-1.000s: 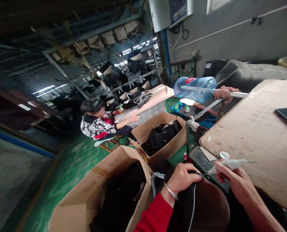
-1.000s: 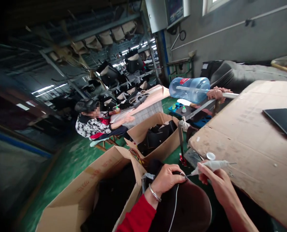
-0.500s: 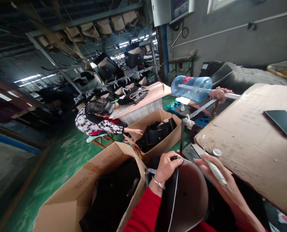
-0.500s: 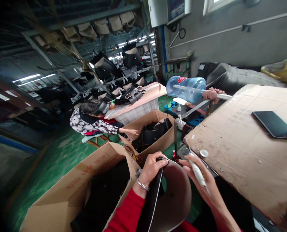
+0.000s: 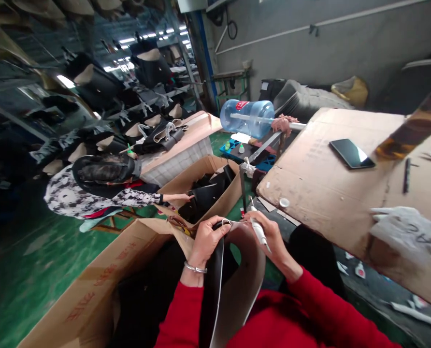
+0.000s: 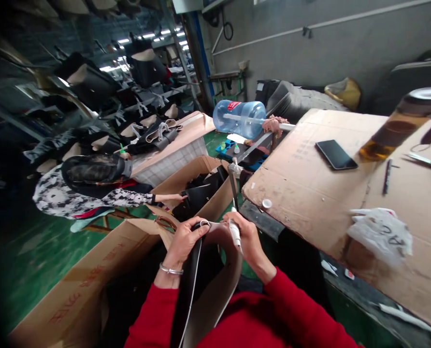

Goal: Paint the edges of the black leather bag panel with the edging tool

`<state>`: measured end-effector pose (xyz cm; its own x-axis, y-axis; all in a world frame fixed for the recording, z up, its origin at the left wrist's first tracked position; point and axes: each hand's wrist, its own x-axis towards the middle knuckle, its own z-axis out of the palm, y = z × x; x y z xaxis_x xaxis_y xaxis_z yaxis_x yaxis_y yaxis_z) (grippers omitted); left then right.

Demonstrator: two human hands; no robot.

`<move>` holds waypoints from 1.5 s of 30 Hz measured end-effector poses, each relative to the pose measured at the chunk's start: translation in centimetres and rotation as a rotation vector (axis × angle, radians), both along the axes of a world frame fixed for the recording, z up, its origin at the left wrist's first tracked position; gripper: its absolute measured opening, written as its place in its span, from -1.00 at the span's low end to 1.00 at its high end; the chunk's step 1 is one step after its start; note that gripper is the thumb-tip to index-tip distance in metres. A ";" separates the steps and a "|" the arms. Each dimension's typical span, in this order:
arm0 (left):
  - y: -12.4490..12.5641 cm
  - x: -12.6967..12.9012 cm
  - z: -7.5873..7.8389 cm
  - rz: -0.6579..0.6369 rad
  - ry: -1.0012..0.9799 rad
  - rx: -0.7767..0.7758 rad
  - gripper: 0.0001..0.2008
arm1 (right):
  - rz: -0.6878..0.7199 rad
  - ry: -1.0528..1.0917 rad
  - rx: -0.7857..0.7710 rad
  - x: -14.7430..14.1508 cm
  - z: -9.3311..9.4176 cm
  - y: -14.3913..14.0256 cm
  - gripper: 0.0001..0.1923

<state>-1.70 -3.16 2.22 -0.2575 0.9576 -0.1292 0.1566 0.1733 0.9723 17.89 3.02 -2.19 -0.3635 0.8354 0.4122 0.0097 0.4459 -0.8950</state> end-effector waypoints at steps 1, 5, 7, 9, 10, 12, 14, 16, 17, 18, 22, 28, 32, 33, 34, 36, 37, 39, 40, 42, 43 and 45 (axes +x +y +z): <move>0.1 -0.3 0.2 -0.035 0.006 -0.013 -0.76 | -0.006 0.009 -0.003 -0.1 -0.1 0.2 -0.85; 0.5 -0.9 0.4 -0.135 0.074 -0.022 -0.74 | -0.021 0.023 -0.035 -0.5 -0.6 0.5 -0.83; 0.6 -0.9 0.3 -0.136 0.097 -0.007 -0.78 | 0.004 0.021 -0.046 -0.3 -0.5 0.4 -0.81; 0.7 -0.9 0.1 -0.121 0.099 0.003 -0.80 | -0.001 0.026 -0.036 0.2 -0.2 0.4 -0.79; 0.8 -0.8 0.0 -0.112 0.098 0.005 -0.81 | -0.027 0.030 -0.020 0.6 0.1 0.5 -0.77; 1.0 -0.7 -0.2 -0.093 0.100 0.014 -0.83 | -0.099 0.033 0.016 2.0 0.6 0.7 -0.73; 1.3 -0.5 -0.4 -0.072 0.095 0.013 -0.83 | -0.180 0.035 0.047 4.0 1.0 1.2 -0.68; 1.6 -0.2 -0.5 -0.053 0.069 -0.026 -0.79 | -0.269 0.025 0.082 6.2 1.1 1.8 -0.66; 1.8 0.0 -0.5 -0.048 0.050 -0.055 -0.76 | -0.319 0.014 0.100 7.3 1.1 2.1 -0.68; 1.9 0.2 -0.4 -0.047 0.029 -0.085 -0.74 | -0.379 0.006 0.118 8.4 1.0 2.4 -0.71; 2.6 1.4 -0.2 -0.087 -0.036 -0.158 -0.72 | -0.580 0.018 0.074 11.1 0.3 3.1 -0.75; 3.5 2.7 -0.6 -0.108 -0.069 -0.175 -0.69 | -0.579 0.005 -0.007 11.9 -0.5 3.7 -0.68; 3.9 3.6 -0.9 -0.082 -0.099 -0.188 -0.71 | -0.501 -0.097 0.054 12.1 -0.8 4.2 -0.68; 4.1 3.8 -0.9 -0.074 -0.108 -0.186 -0.72 | -0.495 -0.122 0.071 12.1 -1.0 4.3 -0.69; 4.3 4.1 -0.9 -0.066 -0.117 -0.185 -0.72 | -0.492 -0.143 0.083 12.1 -1.1 4.4 -0.69; 4.7 4.5 -0.9 -0.053 -0.136 -0.185 -0.73 | -0.482 -0.174 0.087 12.2 -1.4 4.5 -0.69; 4.9 4.8 -0.9 -0.051 -0.147 -0.187 -0.72 | -0.481 -0.182 0.084 12.2 -1.5 4.6 -0.69; 5.3 5.1 -1.0 -0.058 -0.166 -0.186 -0.71 | -0.490 -0.184 0.077 12.2 -1.6 4.6 -0.69; 5.5 5.3 -1.0 -0.069 -0.170 -0.182 -0.70 | -0.494 -0.178 0.068 12.2 -1.6 4.6 -0.69; 5.7 5.5 -1.2 -0.096 -0.163 -0.170 -0.70 | -0.490 -0.159 0.043 12.2 -1.5 4.7 -0.68; 5.7 5.6 -1.3 -0.105 -0.153 -0.165 -0.69 | -0.492 -0.147 0.026 12.2 -1.5 4.8 -0.66; 5.8 5.6 -1.5 -0.114 -0.126 -0.159 -0.69 | -0.526 -0.110 -0.021 12.1 -1.4 4.9 -0.62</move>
<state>3.91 2.59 0.76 -0.1209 0.9447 -0.3048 0.0631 0.3138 0.9474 30.02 7.96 -3.60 0.0662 0.9242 0.3762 0.3210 0.3372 -0.8850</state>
